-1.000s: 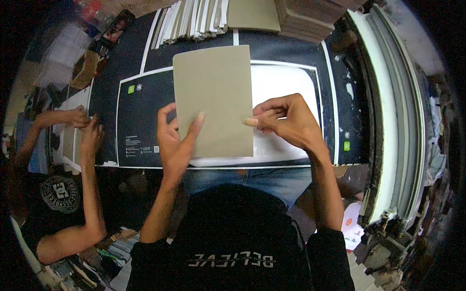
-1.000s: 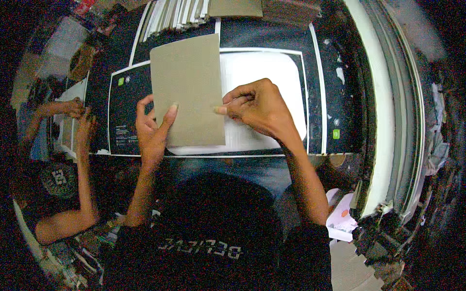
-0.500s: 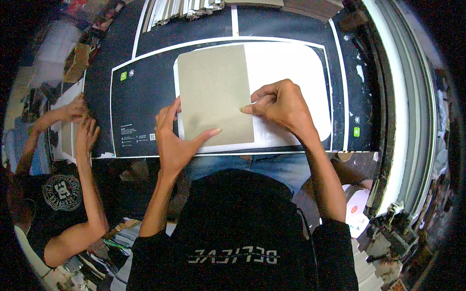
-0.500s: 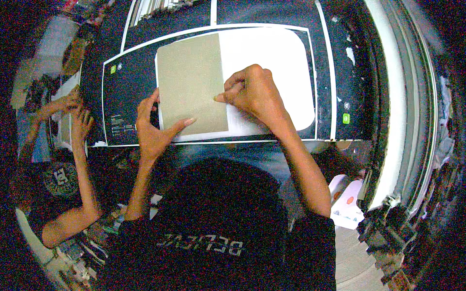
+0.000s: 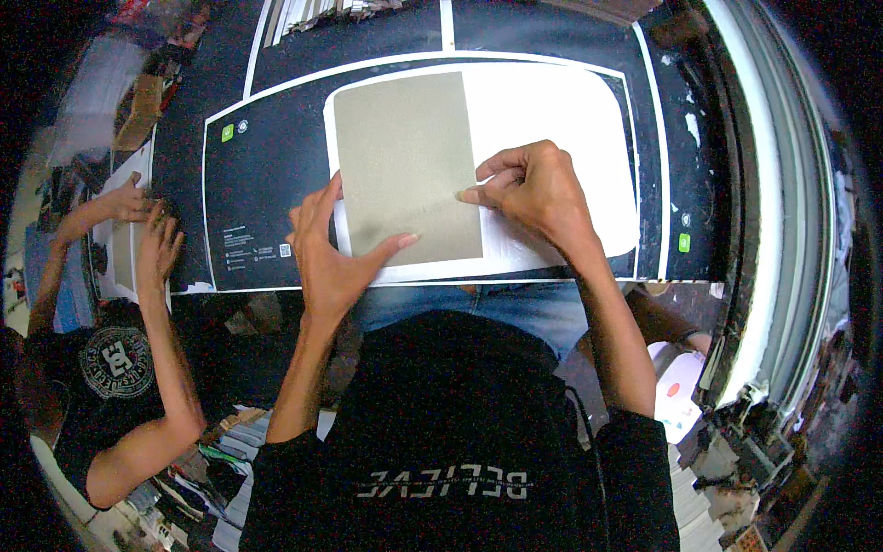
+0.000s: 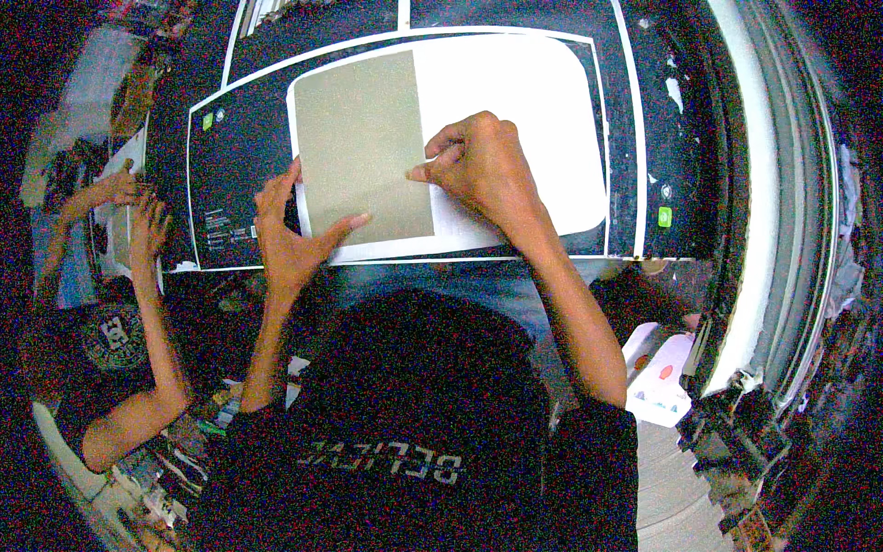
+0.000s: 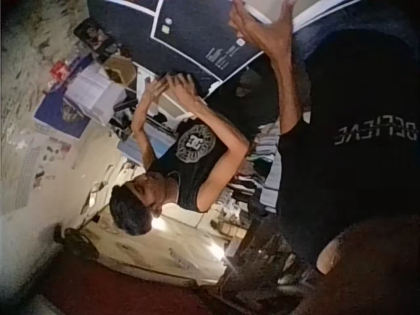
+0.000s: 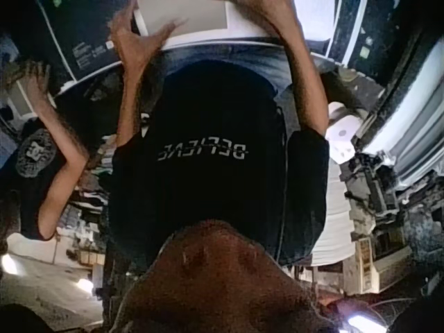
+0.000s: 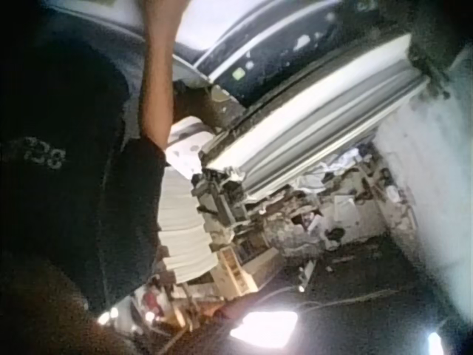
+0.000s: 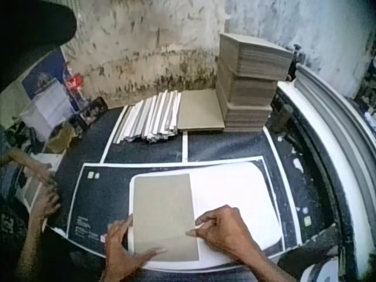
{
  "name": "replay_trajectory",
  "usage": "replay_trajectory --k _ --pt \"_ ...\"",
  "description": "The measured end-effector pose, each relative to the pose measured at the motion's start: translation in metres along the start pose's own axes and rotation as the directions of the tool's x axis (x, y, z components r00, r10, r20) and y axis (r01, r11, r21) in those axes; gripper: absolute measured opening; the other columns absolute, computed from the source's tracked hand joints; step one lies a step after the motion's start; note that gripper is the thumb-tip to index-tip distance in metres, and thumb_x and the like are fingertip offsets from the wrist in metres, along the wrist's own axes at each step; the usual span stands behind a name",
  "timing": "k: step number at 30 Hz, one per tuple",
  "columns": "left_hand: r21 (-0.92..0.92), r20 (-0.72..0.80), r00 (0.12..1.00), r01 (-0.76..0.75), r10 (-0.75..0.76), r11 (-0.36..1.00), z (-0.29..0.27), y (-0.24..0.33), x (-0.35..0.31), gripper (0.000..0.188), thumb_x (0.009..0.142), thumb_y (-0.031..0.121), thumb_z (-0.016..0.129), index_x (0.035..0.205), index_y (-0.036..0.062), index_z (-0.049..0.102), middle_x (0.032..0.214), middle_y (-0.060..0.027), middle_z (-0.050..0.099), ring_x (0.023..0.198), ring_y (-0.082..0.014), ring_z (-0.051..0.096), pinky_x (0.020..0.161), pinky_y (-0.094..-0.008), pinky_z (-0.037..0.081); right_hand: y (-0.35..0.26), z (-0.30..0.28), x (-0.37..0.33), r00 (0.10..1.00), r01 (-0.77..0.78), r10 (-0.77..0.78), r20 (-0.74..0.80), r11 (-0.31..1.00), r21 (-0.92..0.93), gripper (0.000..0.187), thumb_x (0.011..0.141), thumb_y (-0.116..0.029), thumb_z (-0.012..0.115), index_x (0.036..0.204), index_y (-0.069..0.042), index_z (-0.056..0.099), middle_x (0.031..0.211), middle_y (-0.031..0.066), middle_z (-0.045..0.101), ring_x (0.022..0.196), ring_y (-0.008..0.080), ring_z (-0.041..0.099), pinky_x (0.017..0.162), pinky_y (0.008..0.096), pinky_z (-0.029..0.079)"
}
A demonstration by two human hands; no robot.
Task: The person assembles cardboard folders by applying adhesive strips to a white sheet and then pressing cardboard panels onto the adhesive. They use their hands to position the cardboard panels, apply pressure, and then feed the assembled folder through a roller machine.
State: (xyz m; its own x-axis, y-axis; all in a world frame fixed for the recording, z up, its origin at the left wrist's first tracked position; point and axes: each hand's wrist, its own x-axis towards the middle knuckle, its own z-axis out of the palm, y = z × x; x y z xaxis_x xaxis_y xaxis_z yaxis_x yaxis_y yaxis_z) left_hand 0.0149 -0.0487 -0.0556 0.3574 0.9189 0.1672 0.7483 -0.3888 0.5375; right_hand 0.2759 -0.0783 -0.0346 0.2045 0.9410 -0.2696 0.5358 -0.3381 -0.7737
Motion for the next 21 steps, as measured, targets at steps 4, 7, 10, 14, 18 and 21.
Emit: replay_trajectory --k 4,7,10,14,18,21 --pt "-0.001 0.003 1.0 -0.007 0.007 1.0 0.001 -0.001 0.002 0.105 0.054 0.042 0.099 0.138 -0.003 0.055 0.121 -0.019 0.062 0.116 -0.0318 0.052 0.097 -0.0489 0.043 0.002 0.0 0.0 1.0 0.01 -0.01 -0.013 1.0 -0.008 0.032 0.07 -0.022 0.092 0.088 0.0 0.078 0.074 0.0167 0.074 0.067 0.0207 0.073 0.066 0.0335 0.059" --pt "0.014 0.01 1.0 -0.008 0.008 1.0 0.001 -0.002 0.0 0.106 0.054 0.042 0.098 0.14 -0.0021 0.055 0.125 -0.018 0.061 0.118 -0.0321 0.05 0.099 -0.0491 0.041 0.006 0.001 -0.001 0.999 0.03 -0.03 -0.026 1.0 -0.009 0.031 0.071 -0.022 0.091 0.089 0.0 0.079 0.074 0.0175 0.074 0.066 0.0218 0.072 0.065 0.034 0.058" --pt "0.003 0.036 0.998 0.046 -0.046 0.999 -0.003 0.002 -0.002 0.106 0.055 0.043 0.098 0.141 -0.0011 0.054 0.126 -0.017 0.06 0.119 -0.0323 0.049 0.1 -0.0488 0.039 0.0 0.002 -0.004 0.999 0.028 -0.028 -0.024 1.0 0.002 0.031 0.071 -0.022 0.091 0.09 0.0 0.079 0.073 0.0179 0.073 0.064 0.0227 0.072 0.064 0.0347 0.057" --pt "-0.018 0.012 1.0 0.015 -0.015 1.0 0.001 -0.001 -0.002 0.107 0.055 0.045 0.098 0.142 -0.0007 0.053 0.125 -0.0168 0.06 0.118 -0.0319 0.05 0.099 -0.0487 0.039 -0.001 0.001 -0.006 0.999 -0.012 0.012 -0.03 1.0 0.004 0.031 0.072 -0.023 0.09 0.089 0.0 0.079 0.072 0.0179 0.073 0.062 0.0224 0.071 0.063 0.0354 0.056" --pt "-0.02 0.015 1.0 0.011 -0.011 1.0 0.001 -0.003 -0.001 0.109 0.054 0.046 0.098 0.142 -0.0023 0.054 0.125 -0.0166 0.059 0.117 -0.0313 0.05 0.099 -0.0483 0.039 -0.005 0.003 -0.008 0.998 -0.012 0.012 -0.056 1.0 -0.008 0.03 0.072 -0.024 0.09 0.088 -0.001 0.079 0.073 0.0177 0.073 0.062 0.0224 0.071 0.063 0.035 0.057" --pt "-0.008 0.025 1.0 0.017 -0.016 1.0 0.001 -0.003 -0.001 0.109 0.055 0.047 0.097 0.141 -0.0036 0.054 0.124 -0.0166 0.058 0.116 -0.0309 0.049 0.099 -0.0482 0.039 -0.005 0.007 -0.011 0.996 -0.016 0.015 -0.084 1.0 -0.019 0.03 0.072 -0.023 0.09 0.088 0.0 0.079 0.074 0.0185 0.074 0.063 0.0236 0.072 0.063 0.0351 0.057"
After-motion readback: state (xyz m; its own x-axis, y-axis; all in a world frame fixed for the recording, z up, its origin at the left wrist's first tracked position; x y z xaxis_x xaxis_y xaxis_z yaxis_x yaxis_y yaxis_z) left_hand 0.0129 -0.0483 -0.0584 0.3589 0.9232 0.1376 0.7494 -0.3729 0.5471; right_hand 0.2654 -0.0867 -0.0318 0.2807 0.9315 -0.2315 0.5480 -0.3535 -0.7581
